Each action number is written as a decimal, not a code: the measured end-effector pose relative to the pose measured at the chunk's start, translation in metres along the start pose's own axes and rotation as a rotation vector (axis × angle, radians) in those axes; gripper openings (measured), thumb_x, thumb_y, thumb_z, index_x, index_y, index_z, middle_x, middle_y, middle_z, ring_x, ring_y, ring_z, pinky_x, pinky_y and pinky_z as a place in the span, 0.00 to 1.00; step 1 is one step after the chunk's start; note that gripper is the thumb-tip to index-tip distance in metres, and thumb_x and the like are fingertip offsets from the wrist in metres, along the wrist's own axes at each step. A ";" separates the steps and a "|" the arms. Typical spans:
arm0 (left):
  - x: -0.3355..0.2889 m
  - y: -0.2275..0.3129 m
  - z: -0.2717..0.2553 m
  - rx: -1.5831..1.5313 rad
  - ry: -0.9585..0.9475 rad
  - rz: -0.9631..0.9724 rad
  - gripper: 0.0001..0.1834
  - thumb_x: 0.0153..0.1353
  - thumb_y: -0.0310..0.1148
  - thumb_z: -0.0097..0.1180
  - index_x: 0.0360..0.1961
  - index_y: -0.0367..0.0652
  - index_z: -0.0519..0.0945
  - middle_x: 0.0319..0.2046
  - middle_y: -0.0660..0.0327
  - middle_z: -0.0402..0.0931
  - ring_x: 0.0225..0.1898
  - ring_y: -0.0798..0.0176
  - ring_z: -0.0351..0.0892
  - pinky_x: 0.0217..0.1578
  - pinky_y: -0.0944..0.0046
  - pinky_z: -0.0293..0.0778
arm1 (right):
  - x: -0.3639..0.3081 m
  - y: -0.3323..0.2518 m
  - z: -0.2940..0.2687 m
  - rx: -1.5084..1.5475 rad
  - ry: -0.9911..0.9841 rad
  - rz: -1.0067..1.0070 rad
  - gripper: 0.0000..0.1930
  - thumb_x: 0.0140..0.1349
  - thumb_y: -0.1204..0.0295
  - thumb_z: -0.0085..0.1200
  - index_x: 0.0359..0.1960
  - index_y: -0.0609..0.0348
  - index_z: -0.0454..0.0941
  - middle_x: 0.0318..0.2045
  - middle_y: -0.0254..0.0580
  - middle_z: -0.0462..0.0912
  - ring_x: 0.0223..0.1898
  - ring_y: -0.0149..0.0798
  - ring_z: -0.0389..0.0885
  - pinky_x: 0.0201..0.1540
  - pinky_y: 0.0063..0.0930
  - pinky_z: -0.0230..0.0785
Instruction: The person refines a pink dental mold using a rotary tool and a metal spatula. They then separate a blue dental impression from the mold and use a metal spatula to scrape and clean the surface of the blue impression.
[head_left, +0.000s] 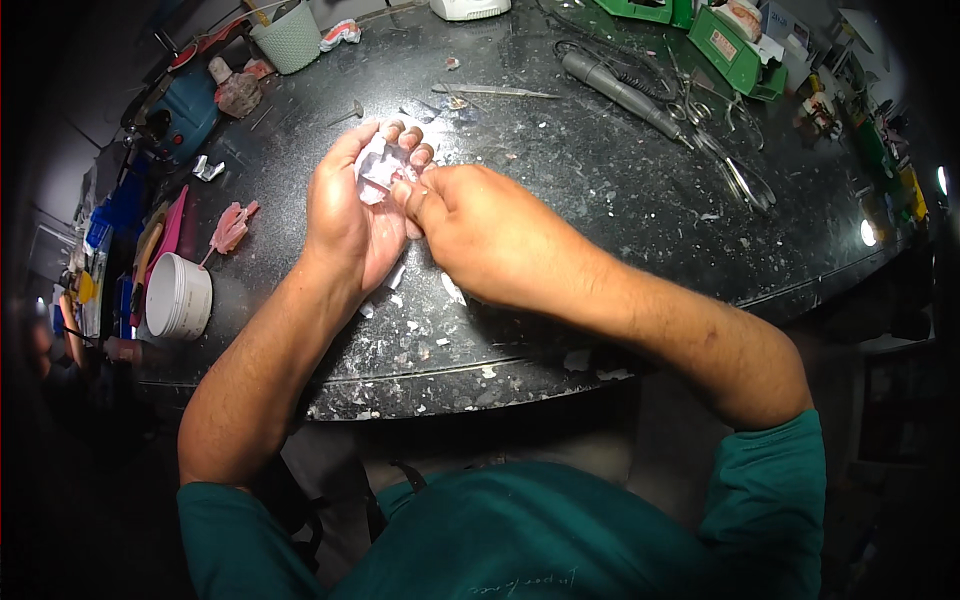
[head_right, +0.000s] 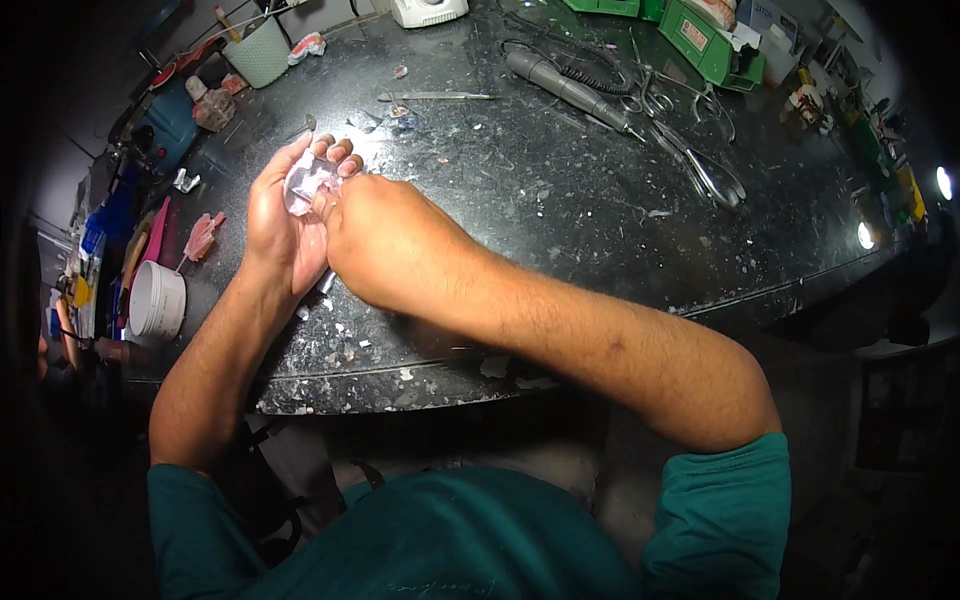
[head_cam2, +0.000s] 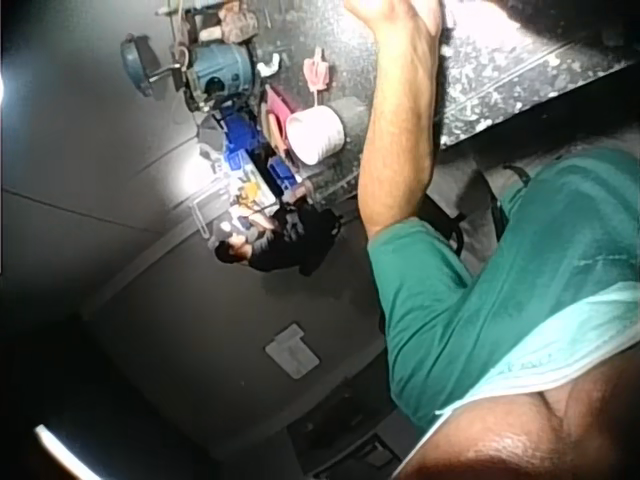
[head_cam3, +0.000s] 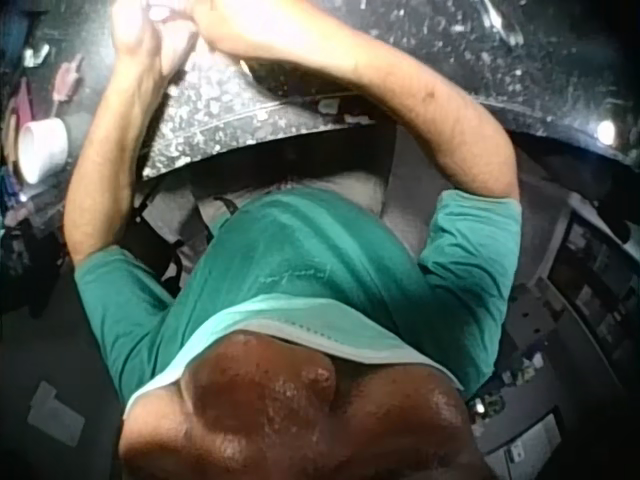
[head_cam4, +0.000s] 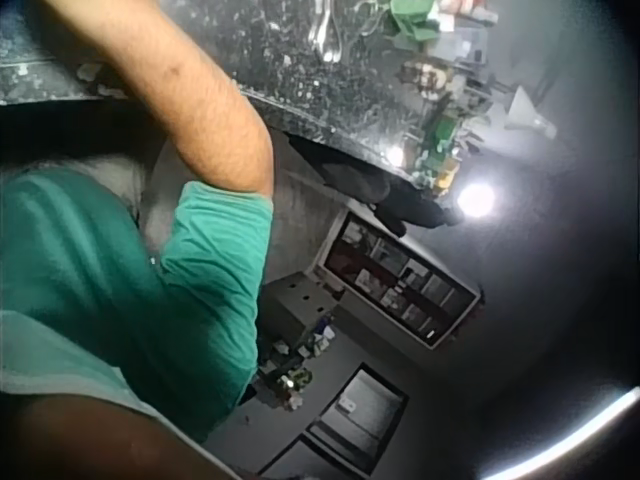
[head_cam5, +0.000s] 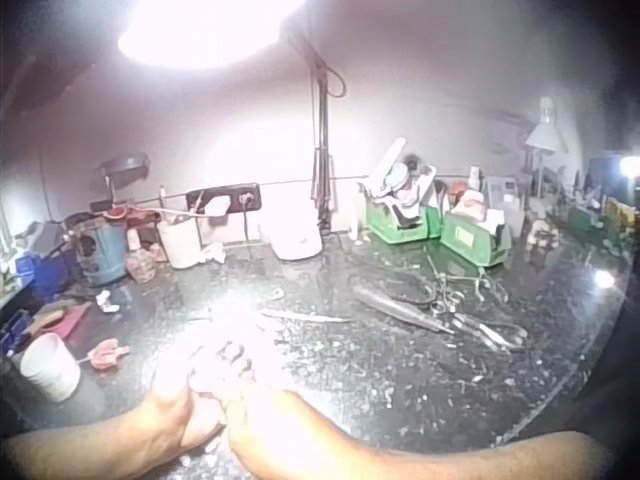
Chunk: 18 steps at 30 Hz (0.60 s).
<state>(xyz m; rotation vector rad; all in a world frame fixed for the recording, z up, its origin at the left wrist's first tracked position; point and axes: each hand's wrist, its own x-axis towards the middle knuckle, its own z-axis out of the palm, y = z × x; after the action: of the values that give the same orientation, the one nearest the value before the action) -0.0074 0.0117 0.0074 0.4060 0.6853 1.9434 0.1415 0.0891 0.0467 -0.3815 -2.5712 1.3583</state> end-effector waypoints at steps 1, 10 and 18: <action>0.003 0.004 -0.004 -0.002 -0.041 -0.006 0.12 0.73 0.36 0.42 0.35 0.40 0.69 0.33 0.57 0.70 0.37 0.60 0.70 0.42 0.62 0.73 | 0.002 0.000 -0.001 -0.069 0.017 -0.010 0.19 0.73 0.66 0.44 0.38 0.73 0.81 0.30 0.66 0.84 0.38 0.62 0.86 0.45 0.50 0.79; 0.004 0.006 0.001 -0.016 -0.119 -0.139 0.14 0.75 0.39 0.42 0.35 0.42 0.72 0.36 0.60 0.72 0.39 0.62 0.75 0.42 0.62 0.78 | 0.005 0.006 -0.045 -0.587 0.108 -0.191 0.17 0.68 0.57 0.51 0.37 0.55 0.88 0.32 0.54 0.87 0.37 0.56 0.88 0.44 0.49 0.81; 0.004 0.009 -0.001 0.098 -0.208 -0.268 0.13 0.75 0.38 0.44 0.36 0.42 0.72 0.37 0.61 0.73 0.35 0.66 0.75 0.38 0.65 0.78 | 0.000 0.006 -0.045 -0.635 0.070 -0.230 0.17 0.71 0.59 0.50 0.41 0.57 0.87 0.30 0.52 0.88 0.35 0.51 0.89 0.42 0.47 0.83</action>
<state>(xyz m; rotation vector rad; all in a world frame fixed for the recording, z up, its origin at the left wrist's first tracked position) -0.0158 0.0124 0.0124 0.5406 0.6645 1.5937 0.1553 0.1272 0.0663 -0.2079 -2.8214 0.4239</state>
